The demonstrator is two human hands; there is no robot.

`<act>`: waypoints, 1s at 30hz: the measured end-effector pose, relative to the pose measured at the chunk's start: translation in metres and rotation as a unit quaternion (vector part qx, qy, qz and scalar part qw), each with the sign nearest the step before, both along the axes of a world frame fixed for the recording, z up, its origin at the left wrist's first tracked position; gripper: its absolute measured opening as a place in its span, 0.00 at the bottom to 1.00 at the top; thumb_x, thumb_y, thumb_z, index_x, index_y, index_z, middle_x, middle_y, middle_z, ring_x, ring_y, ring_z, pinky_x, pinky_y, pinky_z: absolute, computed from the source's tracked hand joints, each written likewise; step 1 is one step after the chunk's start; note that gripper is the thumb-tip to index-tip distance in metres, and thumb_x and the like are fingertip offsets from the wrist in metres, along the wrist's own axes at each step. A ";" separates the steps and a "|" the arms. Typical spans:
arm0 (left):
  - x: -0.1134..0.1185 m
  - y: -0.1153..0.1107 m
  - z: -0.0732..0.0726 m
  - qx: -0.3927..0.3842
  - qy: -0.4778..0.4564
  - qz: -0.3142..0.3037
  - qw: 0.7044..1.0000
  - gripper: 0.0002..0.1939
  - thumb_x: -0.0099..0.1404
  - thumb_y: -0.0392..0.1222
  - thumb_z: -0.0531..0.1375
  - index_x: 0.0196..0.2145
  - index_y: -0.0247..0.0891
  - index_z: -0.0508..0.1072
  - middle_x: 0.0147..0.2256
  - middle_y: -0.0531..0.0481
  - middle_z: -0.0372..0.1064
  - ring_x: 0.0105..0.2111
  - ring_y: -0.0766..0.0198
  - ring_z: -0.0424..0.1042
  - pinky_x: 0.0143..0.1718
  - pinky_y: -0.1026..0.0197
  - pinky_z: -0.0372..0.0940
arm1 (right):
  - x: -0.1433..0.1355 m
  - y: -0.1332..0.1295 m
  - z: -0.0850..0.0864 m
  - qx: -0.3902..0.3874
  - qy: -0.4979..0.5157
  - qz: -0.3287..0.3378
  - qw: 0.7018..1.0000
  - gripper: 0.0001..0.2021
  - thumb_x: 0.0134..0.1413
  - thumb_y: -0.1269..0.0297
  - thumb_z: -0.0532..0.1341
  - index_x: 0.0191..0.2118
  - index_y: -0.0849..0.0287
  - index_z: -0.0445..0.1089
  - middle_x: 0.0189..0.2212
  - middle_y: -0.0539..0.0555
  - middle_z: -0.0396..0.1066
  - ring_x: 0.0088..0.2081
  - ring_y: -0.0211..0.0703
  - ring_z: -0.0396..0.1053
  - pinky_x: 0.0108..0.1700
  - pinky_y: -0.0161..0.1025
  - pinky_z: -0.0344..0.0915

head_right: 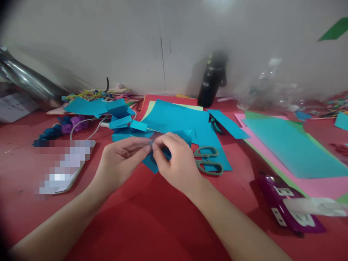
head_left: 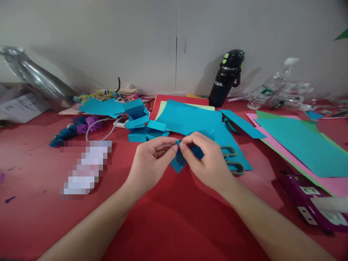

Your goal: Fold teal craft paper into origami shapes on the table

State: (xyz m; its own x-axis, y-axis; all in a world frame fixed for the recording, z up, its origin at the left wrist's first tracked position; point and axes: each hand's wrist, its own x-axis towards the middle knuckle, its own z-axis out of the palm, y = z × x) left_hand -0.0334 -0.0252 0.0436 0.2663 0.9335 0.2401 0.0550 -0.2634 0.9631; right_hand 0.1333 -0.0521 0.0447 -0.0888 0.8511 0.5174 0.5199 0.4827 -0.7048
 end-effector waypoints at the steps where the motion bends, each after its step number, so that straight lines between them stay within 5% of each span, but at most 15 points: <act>1: 0.000 0.000 0.000 -0.005 -0.004 -0.003 1.000 0.06 0.63 0.36 0.67 0.39 0.41 0.81 0.38 0.52 0.82 0.39 0.62 0.81 0.39 0.68 0.77 | 0.000 0.000 0.000 -0.001 -0.003 -0.003 1.000 0.05 0.63 0.70 0.58 0.34 0.57 0.68 0.33 0.52 0.70 0.38 0.43 0.67 0.41 0.42 0.63; 30: 0.001 -0.005 0.004 -0.010 0.028 0.032 0.999 0.08 0.62 0.40 0.67 0.39 0.39 0.82 0.35 0.50 0.82 0.36 0.57 0.82 0.36 0.61 0.79 | 0.001 -0.001 0.003 0.001 -0.021 -0.020 1.000 0.06 0.64 0.67 0.59 0.33 0.56 0.68 0.33 0.53 0.71 0.38 0.45 0.67 0.40 0.44 0.63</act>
State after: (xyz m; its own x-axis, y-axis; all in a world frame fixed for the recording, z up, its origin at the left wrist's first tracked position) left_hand -0.0321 -0.0297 0.0479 0.2191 0.9532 0.2082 0.1244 -0.2390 0.9630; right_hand 0.1347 -0.0535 0.0479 -0.0755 0.8532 0.5161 0.5679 0.4622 -0.6811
